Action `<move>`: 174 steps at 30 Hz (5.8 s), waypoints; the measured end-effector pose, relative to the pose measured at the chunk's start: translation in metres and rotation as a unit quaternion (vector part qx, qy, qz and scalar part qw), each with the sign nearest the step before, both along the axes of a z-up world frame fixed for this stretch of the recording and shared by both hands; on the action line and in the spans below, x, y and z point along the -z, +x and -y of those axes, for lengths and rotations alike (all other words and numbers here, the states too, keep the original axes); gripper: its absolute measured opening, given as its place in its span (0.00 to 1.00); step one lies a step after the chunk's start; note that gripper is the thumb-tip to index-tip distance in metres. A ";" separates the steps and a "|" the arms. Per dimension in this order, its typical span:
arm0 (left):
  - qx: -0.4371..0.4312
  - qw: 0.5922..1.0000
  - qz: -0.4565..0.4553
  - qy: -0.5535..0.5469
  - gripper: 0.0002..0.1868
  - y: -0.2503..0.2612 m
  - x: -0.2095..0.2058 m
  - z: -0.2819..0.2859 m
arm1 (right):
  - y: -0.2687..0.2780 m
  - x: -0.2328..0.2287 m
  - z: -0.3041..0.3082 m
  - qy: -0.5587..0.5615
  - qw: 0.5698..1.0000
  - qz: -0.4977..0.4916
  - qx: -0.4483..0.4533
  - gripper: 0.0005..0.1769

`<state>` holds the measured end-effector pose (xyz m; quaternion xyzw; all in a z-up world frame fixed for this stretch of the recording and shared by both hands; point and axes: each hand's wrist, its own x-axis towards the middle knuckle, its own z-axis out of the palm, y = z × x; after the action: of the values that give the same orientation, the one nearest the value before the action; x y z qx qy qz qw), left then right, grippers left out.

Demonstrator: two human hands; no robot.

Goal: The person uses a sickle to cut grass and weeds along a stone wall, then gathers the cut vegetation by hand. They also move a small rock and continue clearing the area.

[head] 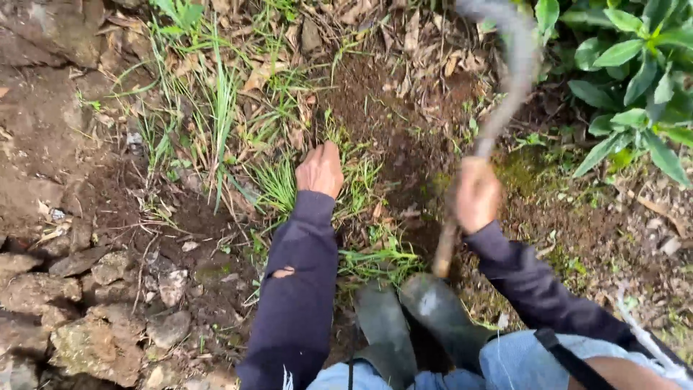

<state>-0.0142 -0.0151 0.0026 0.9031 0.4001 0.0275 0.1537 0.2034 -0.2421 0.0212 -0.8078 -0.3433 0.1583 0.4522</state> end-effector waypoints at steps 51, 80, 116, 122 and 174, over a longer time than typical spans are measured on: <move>0.057 0.962 -0.258 0.073 0.19 0.055 0.019 0.031 | -0.001 -0.019 0.019 -0.106 0.960 -0.237 -0.104 0.12; -0.171 0.962 -0.193 -0.087 0.41 -0.046 -0.061 0.037 | -0.002 -0.028 0.048 -0.231 0.929 -0.187 -0.218 0.22; -0.362 0.890 -0.173 -0.216 0.56 -0.116 -0.128 0.077 | -0.028 -0.012 -0.051 -0.189 0.932 -0.074 -0.301 0.27; -0.259 0.907 -0.227 -0.243 0.34 -0.111 -0.124 0.135 | -0.022 -0.012 0.055 -0.294 0.898 -0.126 -0.302 0.34; -0.313 0.941 -0.112 0.063 0.30 -0.071 0.043 -0.111 | -0.040 -0.036 -0.206 0.009 0.941 0.000 -0.339 0.26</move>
<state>-0.0854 0.0962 -0.0401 0.7376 0.6744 -0.0021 0.0341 0.1629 -0.0362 0.0571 -0.6393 -0.5983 0.2998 0.3788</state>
